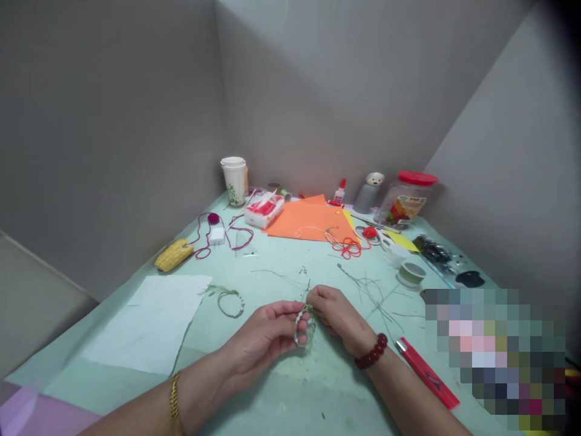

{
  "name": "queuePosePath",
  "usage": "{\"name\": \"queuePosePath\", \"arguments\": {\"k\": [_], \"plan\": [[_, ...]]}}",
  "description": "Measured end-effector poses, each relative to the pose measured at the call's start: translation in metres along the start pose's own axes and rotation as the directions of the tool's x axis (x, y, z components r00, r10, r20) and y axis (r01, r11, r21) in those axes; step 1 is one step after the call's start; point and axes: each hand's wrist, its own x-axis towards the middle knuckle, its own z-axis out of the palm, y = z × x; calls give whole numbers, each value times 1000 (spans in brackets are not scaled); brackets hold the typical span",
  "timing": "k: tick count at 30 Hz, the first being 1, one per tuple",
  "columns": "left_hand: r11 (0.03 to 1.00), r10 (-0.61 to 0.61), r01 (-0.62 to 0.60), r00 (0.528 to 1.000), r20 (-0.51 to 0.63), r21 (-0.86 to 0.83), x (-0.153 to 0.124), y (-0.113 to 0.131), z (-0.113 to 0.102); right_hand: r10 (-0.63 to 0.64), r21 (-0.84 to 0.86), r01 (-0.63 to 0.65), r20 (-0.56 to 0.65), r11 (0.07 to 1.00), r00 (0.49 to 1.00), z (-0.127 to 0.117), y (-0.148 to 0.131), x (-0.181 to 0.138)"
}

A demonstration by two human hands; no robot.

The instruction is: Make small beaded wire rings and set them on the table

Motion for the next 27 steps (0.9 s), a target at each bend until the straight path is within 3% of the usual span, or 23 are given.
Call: {"name": "queuePosePath", "arguments": {"k": [17,27], "plan": [[989,55,-52,998,-16,137,-6,2,6,-14,-11,14,-4,1000,1000,0,2,1],[997,29,-27,999,-28,71,-5,2,5,-14,-9,14,-2,1000,1000,-1,4,2]]}}
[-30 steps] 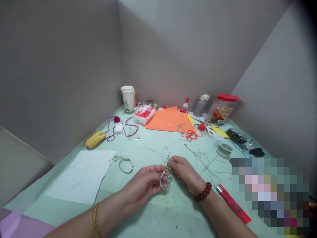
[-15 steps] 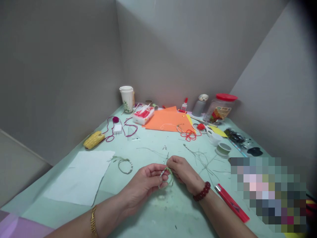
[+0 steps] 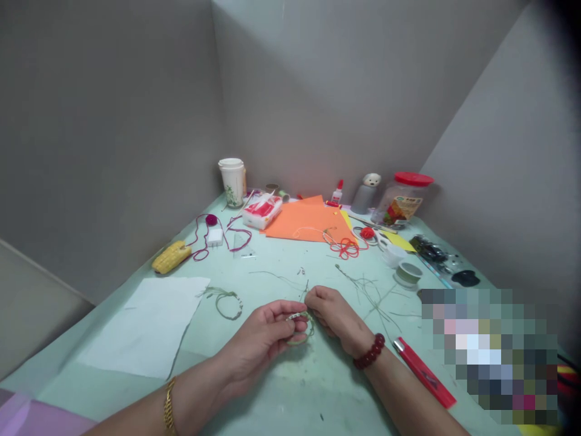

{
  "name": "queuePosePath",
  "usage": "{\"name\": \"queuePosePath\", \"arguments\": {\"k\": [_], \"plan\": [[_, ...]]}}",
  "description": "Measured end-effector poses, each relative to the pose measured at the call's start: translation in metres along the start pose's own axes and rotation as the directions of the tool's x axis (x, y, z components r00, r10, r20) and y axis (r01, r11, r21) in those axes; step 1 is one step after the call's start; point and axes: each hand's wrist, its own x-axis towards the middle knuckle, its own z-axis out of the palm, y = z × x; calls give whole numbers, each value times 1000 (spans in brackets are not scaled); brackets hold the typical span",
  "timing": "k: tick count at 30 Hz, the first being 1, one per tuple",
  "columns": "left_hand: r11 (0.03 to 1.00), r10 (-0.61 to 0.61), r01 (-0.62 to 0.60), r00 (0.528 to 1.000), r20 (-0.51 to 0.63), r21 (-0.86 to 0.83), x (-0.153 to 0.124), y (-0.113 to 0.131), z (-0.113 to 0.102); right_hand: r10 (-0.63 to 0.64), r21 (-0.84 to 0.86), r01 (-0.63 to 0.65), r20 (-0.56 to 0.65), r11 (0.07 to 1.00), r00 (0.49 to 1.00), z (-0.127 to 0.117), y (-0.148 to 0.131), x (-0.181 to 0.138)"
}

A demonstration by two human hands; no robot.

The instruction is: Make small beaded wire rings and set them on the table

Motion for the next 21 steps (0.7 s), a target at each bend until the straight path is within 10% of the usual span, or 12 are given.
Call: {"name": "queuePosePath", "arguments": {"k": [21], "plan": [[989,-67,63,998,-22,-136,7,0,-5,26,-5,-26,-17,1000,1000,1,0,1]]}}
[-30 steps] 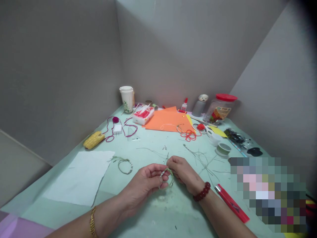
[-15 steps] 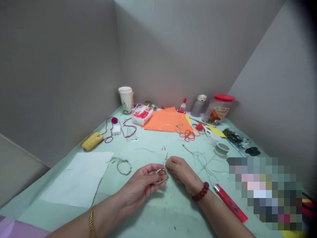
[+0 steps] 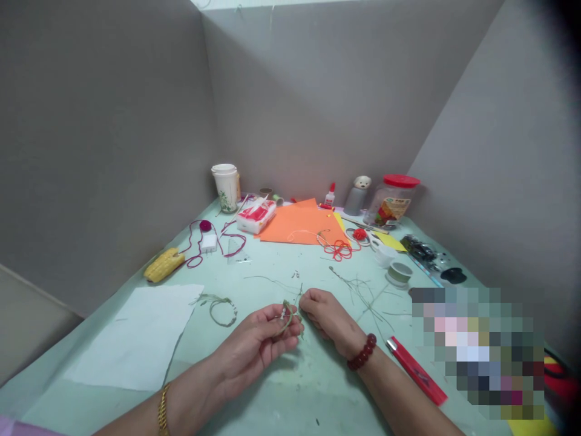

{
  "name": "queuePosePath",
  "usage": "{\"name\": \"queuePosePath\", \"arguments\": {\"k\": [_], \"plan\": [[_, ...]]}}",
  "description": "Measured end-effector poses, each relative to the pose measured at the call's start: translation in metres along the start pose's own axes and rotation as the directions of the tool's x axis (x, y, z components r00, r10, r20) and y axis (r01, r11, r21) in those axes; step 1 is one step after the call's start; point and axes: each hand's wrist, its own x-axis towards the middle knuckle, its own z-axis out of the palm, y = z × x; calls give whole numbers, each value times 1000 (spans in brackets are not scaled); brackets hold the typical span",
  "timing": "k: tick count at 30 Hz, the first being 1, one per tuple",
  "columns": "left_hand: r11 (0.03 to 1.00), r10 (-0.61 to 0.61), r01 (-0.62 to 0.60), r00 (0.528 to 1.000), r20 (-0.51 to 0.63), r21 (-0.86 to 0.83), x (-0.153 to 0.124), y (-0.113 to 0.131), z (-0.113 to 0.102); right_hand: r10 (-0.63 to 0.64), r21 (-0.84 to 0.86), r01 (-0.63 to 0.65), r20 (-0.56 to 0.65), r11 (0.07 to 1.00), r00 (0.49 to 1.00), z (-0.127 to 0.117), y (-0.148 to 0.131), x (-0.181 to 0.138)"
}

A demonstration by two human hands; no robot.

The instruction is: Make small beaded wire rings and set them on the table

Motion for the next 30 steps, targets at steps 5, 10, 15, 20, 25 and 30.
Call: {"name": "queuePosePath", "arguments": {"k": [5,10,15,20,25,30], "plan": [[1000,-4,4,1000,16,9,0,-1,0,-3,8,3,10,1000,1000,0,1,1],[1000,-2,2,1000,15,5,0,0,1,-10,-1,10,3,1000,1000,0,0,1],[1000,-11,11,1000,21,18,-1,1,2,-20,7,20,-3,1000,1000,0,1,1],[1000,-9,9,1000,16,16,-3,0,3,-31,5,31,-11,1000,999,-1,0,1],[1000,-11,11,1000,25,25,-1,-1,1,-18,11,18,-14,1000,1000,-1,-1,1],[993,31,-31,1000,2,111,-1,0,2,-12,12,12,-9,1000,1000,0,-1,0]]}}
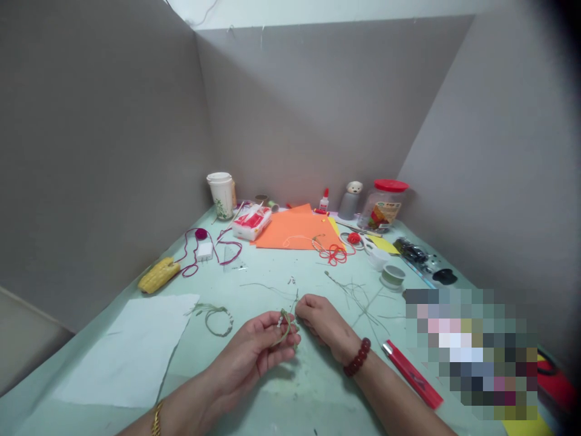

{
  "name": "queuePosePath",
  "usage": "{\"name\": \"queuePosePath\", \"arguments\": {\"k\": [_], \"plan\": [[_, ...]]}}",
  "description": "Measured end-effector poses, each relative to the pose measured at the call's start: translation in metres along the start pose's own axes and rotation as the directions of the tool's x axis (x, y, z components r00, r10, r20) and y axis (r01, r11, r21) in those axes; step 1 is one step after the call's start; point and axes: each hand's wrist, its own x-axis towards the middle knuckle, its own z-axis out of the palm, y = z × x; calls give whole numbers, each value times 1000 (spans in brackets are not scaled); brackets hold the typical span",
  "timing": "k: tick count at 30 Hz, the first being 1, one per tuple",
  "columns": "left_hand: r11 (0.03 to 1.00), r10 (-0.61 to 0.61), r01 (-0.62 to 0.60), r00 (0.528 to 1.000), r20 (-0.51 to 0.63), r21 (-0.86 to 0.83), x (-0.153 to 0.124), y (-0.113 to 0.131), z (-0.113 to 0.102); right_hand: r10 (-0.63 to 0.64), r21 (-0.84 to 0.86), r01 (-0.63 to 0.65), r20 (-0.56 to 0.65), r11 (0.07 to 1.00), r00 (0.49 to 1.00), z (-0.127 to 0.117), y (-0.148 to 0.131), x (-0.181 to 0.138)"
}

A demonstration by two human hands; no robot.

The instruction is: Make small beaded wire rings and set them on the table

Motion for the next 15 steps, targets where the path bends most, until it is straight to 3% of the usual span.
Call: {"name": "queuePosePath", "arguments": {"k": [5,8,12,15], "plan": [[963,150,-137,988,-36,233,3,4,0,-2,-16,2,-19,1000,1000,1,-2,-1],[877,317,-256,944,-88,406,9,16,-8,-4,-9,3,-19,1000,1000,0,-3,-2],[613,614,-376,781,-118,695,19,46,-37,7,-5,-7,-15,1000,1000,0,-5,-3],[268,742,-200,667,-69,942,25,65,-65,3,-8,-3,-16,1000,1000,0,-6,-5]]}}
